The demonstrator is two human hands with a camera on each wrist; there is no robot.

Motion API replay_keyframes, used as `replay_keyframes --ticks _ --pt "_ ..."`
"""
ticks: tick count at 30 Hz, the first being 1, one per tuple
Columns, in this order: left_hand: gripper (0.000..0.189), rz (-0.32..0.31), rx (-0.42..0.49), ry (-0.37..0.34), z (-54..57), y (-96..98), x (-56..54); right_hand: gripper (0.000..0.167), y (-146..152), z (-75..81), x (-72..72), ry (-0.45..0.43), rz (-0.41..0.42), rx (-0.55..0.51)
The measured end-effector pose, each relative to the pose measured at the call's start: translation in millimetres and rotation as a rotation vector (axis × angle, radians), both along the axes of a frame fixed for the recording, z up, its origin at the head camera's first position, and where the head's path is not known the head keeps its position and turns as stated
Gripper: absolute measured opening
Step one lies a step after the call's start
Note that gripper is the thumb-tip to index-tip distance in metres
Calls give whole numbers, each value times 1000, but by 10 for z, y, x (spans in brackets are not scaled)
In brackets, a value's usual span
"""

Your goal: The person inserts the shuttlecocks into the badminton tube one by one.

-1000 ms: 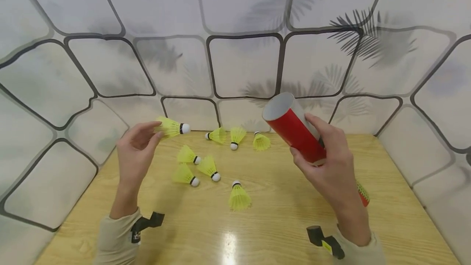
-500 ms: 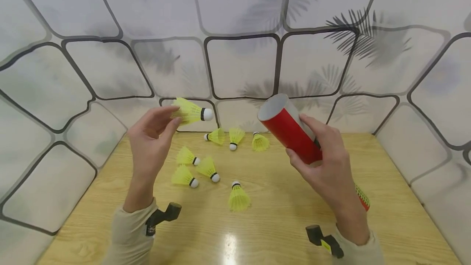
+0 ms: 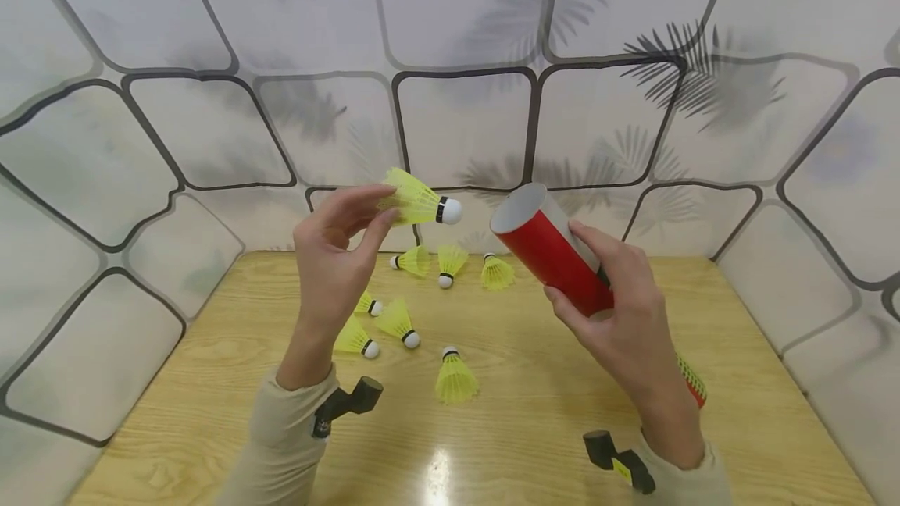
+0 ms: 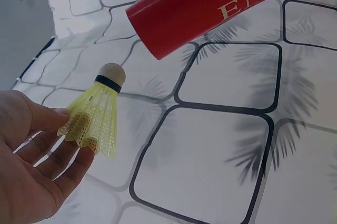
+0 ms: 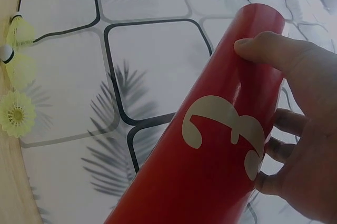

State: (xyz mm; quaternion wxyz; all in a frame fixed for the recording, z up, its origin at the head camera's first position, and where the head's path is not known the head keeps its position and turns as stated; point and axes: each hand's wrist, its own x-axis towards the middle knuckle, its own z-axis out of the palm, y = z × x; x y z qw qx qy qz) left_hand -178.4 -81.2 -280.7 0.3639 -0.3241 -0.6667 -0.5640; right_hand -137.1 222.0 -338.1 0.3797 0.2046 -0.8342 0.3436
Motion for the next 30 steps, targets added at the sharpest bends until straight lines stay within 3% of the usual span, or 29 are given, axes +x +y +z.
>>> replay_keyframes --ticks 8,22,30 --pt "17 -18 -24 55 29 214 -63 93 -15 16 -10 -10 8 37" --pt "18 -34 -57 113 -53 466 -165 91 -36 14 11 -30 8 46" --pt "20 -60 -102 83 -90 535 -166 89 -49 23 -14 -55 27 75"
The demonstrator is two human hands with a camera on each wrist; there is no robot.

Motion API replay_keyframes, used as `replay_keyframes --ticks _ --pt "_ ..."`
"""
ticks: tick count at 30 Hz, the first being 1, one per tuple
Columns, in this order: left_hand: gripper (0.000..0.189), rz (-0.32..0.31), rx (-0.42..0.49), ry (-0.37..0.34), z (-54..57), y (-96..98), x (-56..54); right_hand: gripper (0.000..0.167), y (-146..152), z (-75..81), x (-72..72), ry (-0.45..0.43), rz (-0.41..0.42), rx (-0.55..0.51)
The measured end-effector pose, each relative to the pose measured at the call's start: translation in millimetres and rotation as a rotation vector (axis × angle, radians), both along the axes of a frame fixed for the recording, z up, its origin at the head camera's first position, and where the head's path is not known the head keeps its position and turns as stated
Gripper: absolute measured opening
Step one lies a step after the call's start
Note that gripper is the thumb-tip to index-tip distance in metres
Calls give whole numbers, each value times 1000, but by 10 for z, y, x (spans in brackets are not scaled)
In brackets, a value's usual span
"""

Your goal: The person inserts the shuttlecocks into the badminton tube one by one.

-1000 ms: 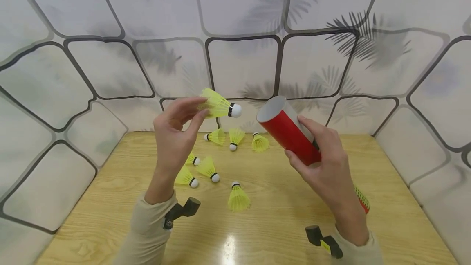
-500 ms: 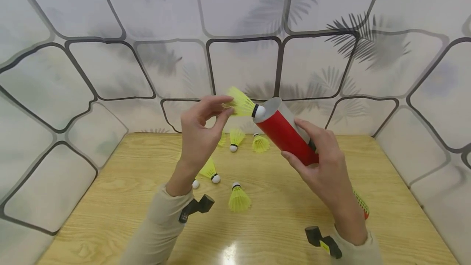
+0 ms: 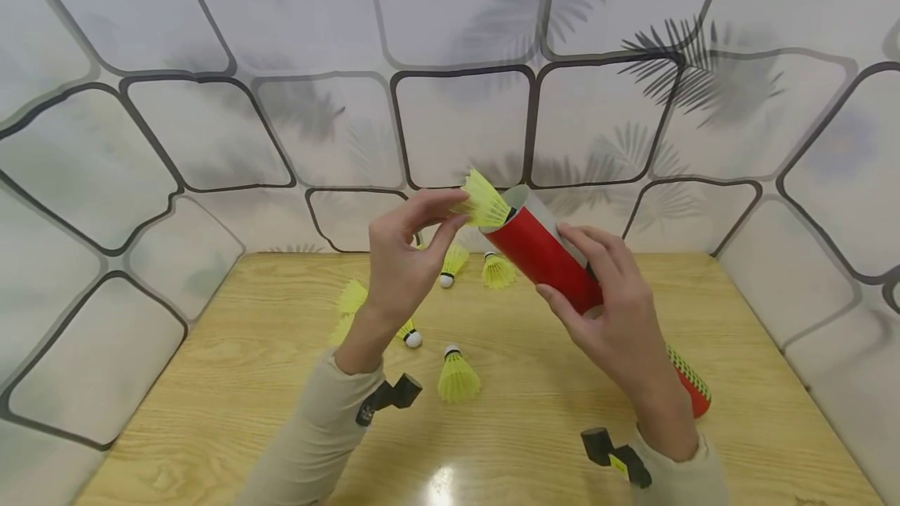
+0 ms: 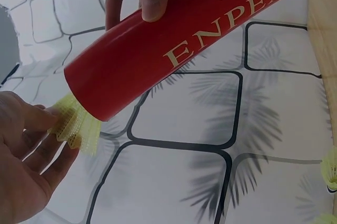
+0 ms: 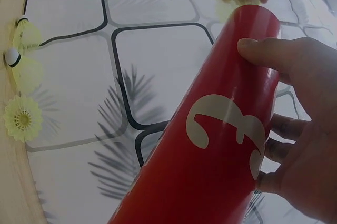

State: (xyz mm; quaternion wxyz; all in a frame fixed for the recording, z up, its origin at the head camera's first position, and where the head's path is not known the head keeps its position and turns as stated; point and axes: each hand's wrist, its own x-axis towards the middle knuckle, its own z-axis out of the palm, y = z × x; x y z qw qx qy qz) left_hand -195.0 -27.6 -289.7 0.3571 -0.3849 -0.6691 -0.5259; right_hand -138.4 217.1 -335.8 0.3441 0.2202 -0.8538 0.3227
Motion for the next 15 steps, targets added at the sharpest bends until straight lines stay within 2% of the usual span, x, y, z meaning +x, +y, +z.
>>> replay_keyframes --ticks 9,15 --pt "19 -83 -123 22 -43 41 -6 91 -20 2 -5 15 24 -2" --pt "18 -81 -128 33 -74 90 -7 91 -22 4 -2 11 26 7"
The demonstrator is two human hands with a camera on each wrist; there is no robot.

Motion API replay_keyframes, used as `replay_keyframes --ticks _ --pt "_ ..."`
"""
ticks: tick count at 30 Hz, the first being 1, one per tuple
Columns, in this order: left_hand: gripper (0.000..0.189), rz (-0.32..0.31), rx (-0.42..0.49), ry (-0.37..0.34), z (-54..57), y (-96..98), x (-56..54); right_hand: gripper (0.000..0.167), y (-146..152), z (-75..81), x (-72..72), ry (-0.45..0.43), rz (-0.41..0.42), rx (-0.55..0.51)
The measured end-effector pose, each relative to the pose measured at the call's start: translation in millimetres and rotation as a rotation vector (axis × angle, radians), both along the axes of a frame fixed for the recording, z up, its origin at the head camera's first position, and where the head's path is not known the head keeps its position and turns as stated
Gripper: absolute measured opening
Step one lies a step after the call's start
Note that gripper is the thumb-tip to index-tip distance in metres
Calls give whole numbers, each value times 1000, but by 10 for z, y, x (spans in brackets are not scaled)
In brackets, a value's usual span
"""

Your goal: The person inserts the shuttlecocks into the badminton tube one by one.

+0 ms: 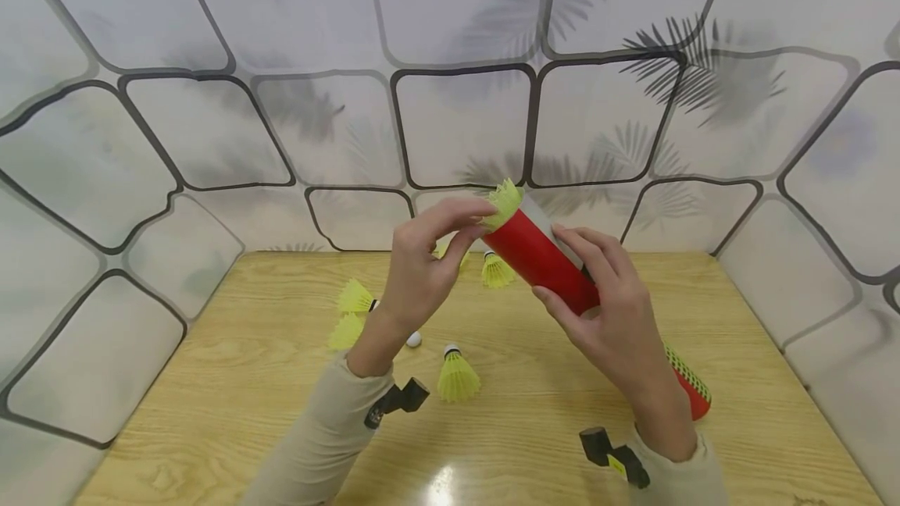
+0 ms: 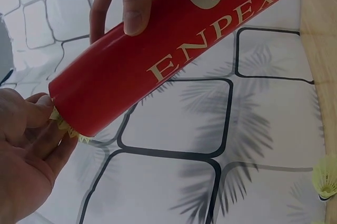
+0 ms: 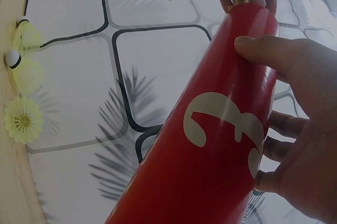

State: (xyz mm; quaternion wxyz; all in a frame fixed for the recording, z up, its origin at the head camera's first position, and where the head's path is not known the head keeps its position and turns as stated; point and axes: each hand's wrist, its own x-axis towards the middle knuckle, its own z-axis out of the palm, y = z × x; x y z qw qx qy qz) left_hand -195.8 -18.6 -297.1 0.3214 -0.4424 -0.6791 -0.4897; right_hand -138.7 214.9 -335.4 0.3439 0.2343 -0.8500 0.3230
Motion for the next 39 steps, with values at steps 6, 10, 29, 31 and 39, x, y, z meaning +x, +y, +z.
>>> replay_keyframes --ticks 6,10,29,31,39 --pt "18 -39 2 -18 -32 6 -14 88 23 -19 -11 -15 -8 26" --pt "21 -93 -27 -61 -47 -4 -19 88 27 -20 -26 10 7 19" --pt "21 -132 -81 -106 -89 -50 11 86 26 -25 -29 -11 19 42" --pt "23 -116 -75 -98 -94 -90 25 85 34 -26 -28 -20 13 46" --pt "25 -22 -34 -70 -213 -386 17 86 57 -31 -35 -16 10 26"
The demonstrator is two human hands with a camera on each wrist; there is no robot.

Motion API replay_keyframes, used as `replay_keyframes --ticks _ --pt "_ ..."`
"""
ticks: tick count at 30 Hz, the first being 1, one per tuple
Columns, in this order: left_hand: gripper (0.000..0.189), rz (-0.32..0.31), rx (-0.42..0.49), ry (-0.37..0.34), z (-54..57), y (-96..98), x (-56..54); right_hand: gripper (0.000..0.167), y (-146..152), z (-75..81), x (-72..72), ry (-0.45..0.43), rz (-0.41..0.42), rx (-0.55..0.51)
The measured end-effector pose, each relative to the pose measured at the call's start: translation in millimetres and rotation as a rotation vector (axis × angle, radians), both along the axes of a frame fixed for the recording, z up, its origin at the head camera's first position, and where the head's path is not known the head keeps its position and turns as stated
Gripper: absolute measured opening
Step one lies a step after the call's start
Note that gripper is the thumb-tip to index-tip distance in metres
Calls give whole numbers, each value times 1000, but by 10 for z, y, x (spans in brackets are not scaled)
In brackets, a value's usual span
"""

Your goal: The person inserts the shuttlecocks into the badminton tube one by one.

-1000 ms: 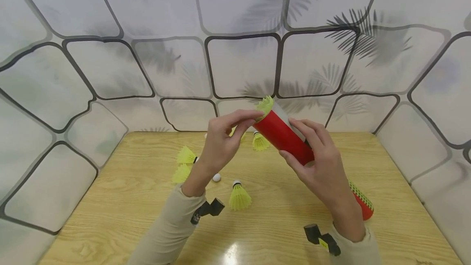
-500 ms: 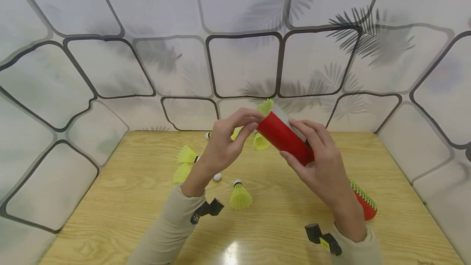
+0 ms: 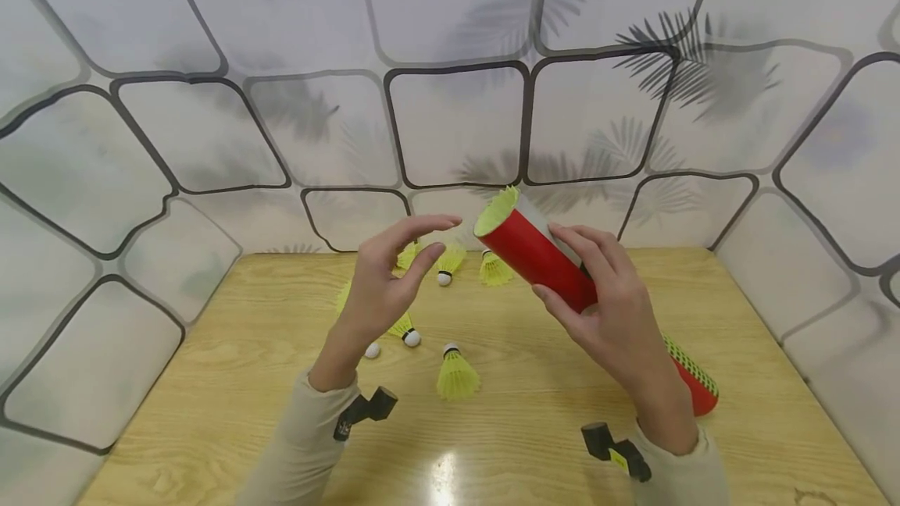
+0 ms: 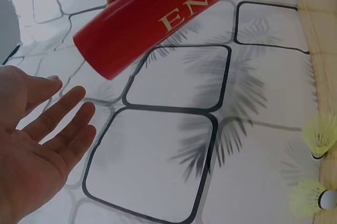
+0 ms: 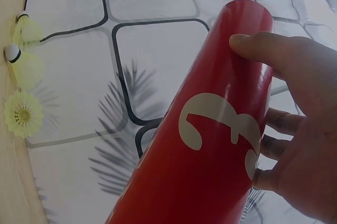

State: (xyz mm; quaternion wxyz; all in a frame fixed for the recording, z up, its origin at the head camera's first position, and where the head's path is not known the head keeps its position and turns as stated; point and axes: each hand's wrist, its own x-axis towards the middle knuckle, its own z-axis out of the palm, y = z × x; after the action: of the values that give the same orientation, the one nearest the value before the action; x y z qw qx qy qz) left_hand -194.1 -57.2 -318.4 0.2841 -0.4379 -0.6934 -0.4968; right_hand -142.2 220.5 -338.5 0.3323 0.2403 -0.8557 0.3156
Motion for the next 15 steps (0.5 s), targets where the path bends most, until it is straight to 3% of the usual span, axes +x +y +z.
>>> replay_keyframes --ticks 9,15 --pt "27 127 -34 -66 -195 -458 2 89 8 20 15 25 -4 1" --pt "26 237 -3 -188 -348 -809 -38 87 20 10 22 9 -18 -6"
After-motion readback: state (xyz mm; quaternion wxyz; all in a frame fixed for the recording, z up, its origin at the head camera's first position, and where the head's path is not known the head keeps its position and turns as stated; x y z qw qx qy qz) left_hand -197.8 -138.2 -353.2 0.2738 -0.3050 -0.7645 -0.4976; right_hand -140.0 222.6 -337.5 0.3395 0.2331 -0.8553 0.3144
